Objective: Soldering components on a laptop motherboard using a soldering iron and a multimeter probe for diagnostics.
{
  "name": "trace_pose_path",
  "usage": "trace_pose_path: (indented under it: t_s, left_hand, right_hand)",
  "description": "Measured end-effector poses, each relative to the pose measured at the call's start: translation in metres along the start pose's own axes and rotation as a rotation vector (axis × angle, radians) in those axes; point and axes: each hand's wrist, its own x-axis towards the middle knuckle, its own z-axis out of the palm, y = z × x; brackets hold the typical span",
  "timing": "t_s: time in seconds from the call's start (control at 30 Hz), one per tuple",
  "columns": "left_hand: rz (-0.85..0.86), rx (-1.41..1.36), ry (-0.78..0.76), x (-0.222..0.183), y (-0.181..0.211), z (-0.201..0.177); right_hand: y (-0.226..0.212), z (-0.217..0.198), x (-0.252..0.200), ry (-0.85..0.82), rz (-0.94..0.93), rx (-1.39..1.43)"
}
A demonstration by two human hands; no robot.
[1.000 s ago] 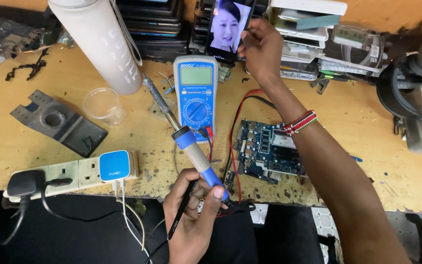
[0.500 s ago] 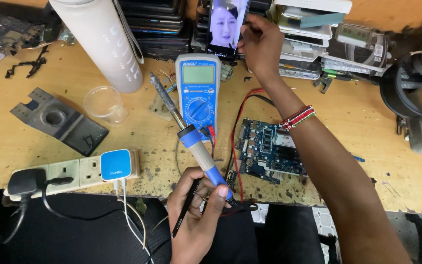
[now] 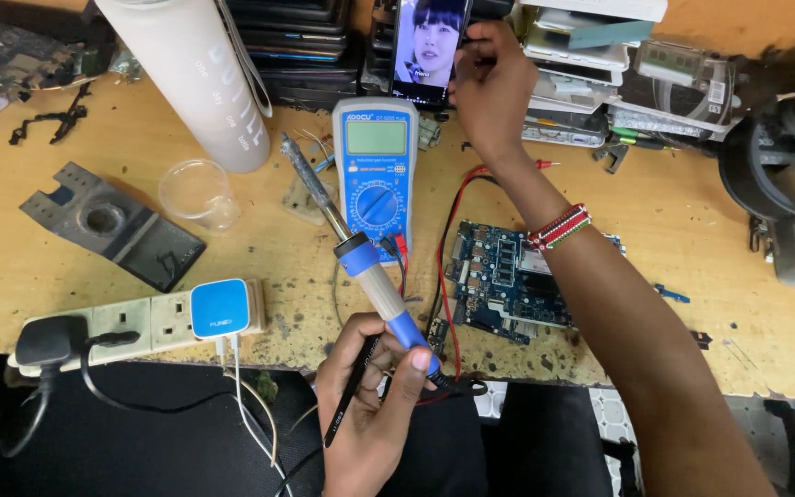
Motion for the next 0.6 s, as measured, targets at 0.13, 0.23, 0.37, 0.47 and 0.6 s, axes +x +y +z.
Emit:
trace_pose_path:
  t_s: [0.13, 0.23, 0.37, 0.47, 0.6]
  left_hand:
    - [0.009, -0.012, -0.021, 0.0, 0.002, 0.002]
    - [-0.015, -0.009, 0.003, -0.001, 0.0, 0.004]
    - [0.006, 0.013, -0.023, -0.001, 0.0, 0.006]
    - [0.006, 0.048, -0.03, -0.003, 0.0, 0.009]
    - [0.029, 0.072, -0.057, -0.004, -0.002, 0.015]
  right_hand:
    - [-0.017, -0.014, -0.012, -0.001, -0.12, -0.066]
    - [-0.032, -0.031, -0.023, -0.019, -0.112, -0.11]
    - [-0.059, -0.059, -0.044, -0.042, -0.101, -0.047]
    - [-0.069, -0.074, -0.055, -0.072, -0.158, -0.118]
    - [-0.063, -0.075, -0.057, -0.269, -0.285, -0.261]
